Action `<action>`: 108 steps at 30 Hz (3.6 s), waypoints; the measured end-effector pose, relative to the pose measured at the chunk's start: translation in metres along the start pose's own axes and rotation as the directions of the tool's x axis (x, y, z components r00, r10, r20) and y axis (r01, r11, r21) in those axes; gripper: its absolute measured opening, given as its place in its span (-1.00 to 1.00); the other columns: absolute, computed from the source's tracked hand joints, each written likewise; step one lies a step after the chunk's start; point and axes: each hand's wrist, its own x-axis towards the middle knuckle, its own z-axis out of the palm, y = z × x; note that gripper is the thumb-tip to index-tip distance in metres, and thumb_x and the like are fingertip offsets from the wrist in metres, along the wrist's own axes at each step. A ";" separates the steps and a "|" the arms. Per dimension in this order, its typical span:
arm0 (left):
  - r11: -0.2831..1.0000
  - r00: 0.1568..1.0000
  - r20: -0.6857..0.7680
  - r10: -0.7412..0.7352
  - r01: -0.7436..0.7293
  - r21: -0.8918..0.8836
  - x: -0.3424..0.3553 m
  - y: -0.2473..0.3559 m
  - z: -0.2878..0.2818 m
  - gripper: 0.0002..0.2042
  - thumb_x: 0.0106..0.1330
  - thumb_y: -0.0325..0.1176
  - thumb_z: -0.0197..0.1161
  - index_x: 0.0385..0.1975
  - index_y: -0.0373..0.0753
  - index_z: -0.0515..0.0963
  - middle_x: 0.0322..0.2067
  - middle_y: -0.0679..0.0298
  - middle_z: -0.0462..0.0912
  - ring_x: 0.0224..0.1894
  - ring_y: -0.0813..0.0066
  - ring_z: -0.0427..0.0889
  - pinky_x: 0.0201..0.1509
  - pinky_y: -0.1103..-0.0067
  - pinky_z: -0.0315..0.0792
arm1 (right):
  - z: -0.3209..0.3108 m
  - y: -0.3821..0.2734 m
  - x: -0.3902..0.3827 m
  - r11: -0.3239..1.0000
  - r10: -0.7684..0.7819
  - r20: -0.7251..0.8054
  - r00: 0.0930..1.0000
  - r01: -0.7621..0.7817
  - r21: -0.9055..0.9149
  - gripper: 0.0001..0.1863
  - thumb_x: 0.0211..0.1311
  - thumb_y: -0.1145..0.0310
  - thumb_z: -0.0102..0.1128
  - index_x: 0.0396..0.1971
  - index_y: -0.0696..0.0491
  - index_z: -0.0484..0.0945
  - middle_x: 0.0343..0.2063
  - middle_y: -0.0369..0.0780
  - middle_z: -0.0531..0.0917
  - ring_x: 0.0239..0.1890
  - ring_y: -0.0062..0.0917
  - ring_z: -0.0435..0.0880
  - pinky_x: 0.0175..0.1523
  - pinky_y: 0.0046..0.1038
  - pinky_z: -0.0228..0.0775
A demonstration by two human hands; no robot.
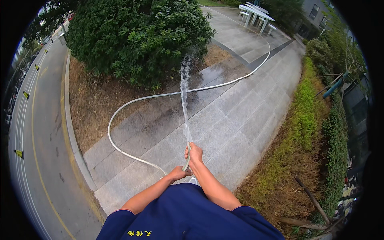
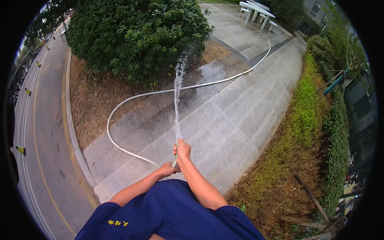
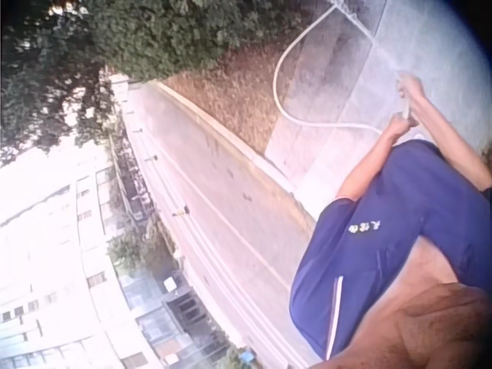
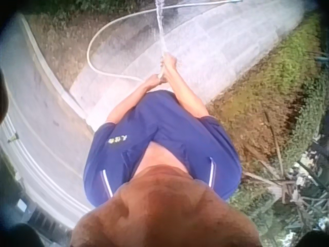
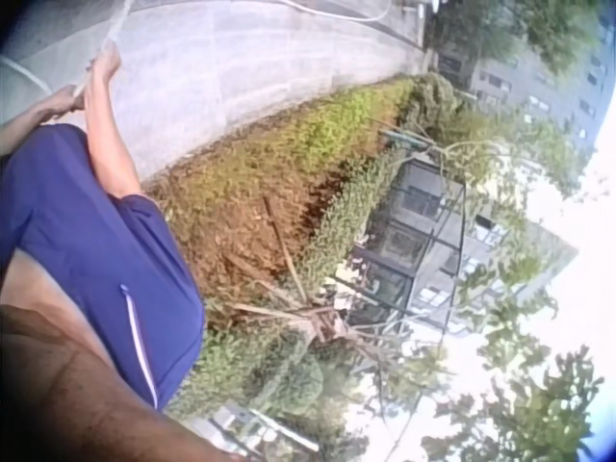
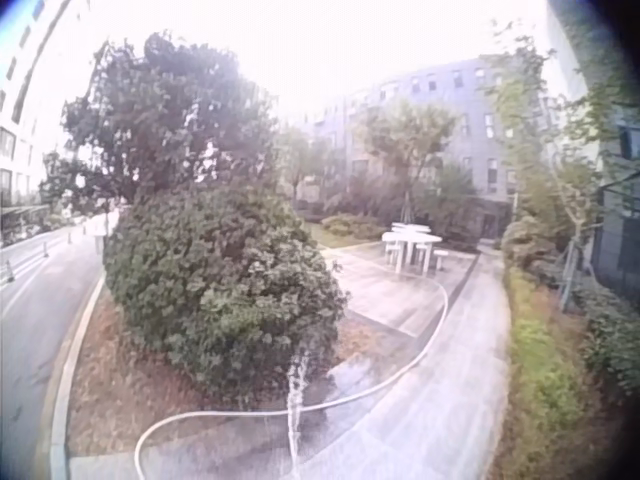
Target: The person uses a garden hose to water bushes and plants along a roadside curb and sidewalk. They move along the path, directing the water stream onto different sections of vegetation and the ground beneath them.
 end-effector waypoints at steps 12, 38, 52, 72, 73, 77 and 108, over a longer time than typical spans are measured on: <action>0.692 0.976 0.090 0.199 -0.074 -0.718 -0.004 -0.011 -0.035 -0.40 0.38 0.13 0.03 0.28 -0.12 0.29 0.19 0.12 0.38 0.23 0.29 0.32 0.33 0.33 0.10 | -0.004 0.039 0.004 0.998 0.051 -0.034 0.998 -0.052 -0.026 -0.71 0.28 0.27 0.02 -0.53 0.18 0.48 -0.61 -0.21 0.52 -0.58 -0.52 0.47 -0.47 -0.41 0.31; 0.645 0.875 -0.481 -0.049 -0.341 -0.684 -0.033 0.044 -0.043 -0.46 0.37 0.20 -0.08 -0.19 -0.25 0.48 -0.33 0.21 0.56 -0.35 0.41 0.57 -0.32 0.40 0.48 | 0.007 0.031 -0.078 0.159 -0.534 0.530 0.659 0.694 -0.703 -0.48 -0.06 0.48 0.12 0.02 0.18 0.37 0.01 -0.05 0.41 0.11 -0.10 0.41 0.19 -0.19 0.27; 0.607 0.956 -0.291 0.046 -0.258 -0.752 -0.040 0.061 -0.060 -0.53 0.39 0.10 -0.10 -0.44 -0.24 0.40 -0.64 0.25 0.41 -0.65 0.41 0.40 -0.60 0.51 0.36 | -0.005 0.096 -0.036 0.703 0.273 0.491 0.827 0.177 -0.689 -0.66 -0.05 0.12 0.30 -0.70 0.07 0.46 -0.66 -0.27 0.52 -0.57 -0.53 0.45 -0.44 -0.42 0.22; 0.452 0.867 -0.493 -0.070 -0.413 -0.791 -0.028 0.048 -0.050 -0.69 0.41 -0.14 -0.04 -0.49 -0.23 0.35 -0.64 0.24 0.41 -0.64 0.43 0.43 -0.56 0.49 0.41 | -0.025 0.101 -0.022 0.543 0.300 0.443 0.845 0.230 -0.807 -0.56 -0.11 0.08 0.34 -0.62 0.24 0.58 -0.62 -0.07 0.62 -0.54 -0.32 0.61 -0.38 -0.30 0.36; 0.439 0.862 -0.502 -0.073 -0.424 -0.792 -0.030 0.046 -0.049 -0.69 0.41 -0.13 -0.04 -0.50 -0.23 0.35 -0.64 0.24 0.41 -0.64 0.43 0.43 -0.55 0.49 0.42 | -0.026 0.104 -0.019 0.527 0.292 0.454 0.842 0.255 -0.811 -0.54 -0.11 0.07 0.34 -0.58 0.27 0.59 -0.59 -0.03 0.63 -0.49 -0.27 0.64 -0.33 -0.29 0.38; 0.418 0.833 -0.544 -0.102 -0.460 -0.784 -0.048 0.040 -0.049 -0.67 0.41 -0.12 -0.03 -0.50 -0.23 0.36 -0.65 0.23 0.42 -0.65 0.43 0.42 -0.55 0.50 0.41 | -0.022 0.107 -0.028 0.495 0.302 0.501 0.811 0.315 -0.809 -0.51 -0.07 0.06 0.34 -0.47 0.29 0.61 -0.50 0.04 0.65 -0.35 -0.18 0.67 -0.19 -0.27 0.43; 0.148 0.780 -0.623 -0.049 -0.612 -0.777 -0.303 -0.166 -0.245 -0.69 0.36 -0.16 0.06 -0.54 -0.26 0.41 -0.65 0.30 0.43 -0.66 0.55 0.40 -0.63 0.61 0.33 | 0.222 0.329 -0.197 0.220 -0.270 0.664 0.697 0.716 -0.662 -0.77 0.05 0.31 0.23 -0.56 0.20 0.56 -0.64 0.04 0.59 -0.54 -0.12 0.62 -0.40 -0.20 0.37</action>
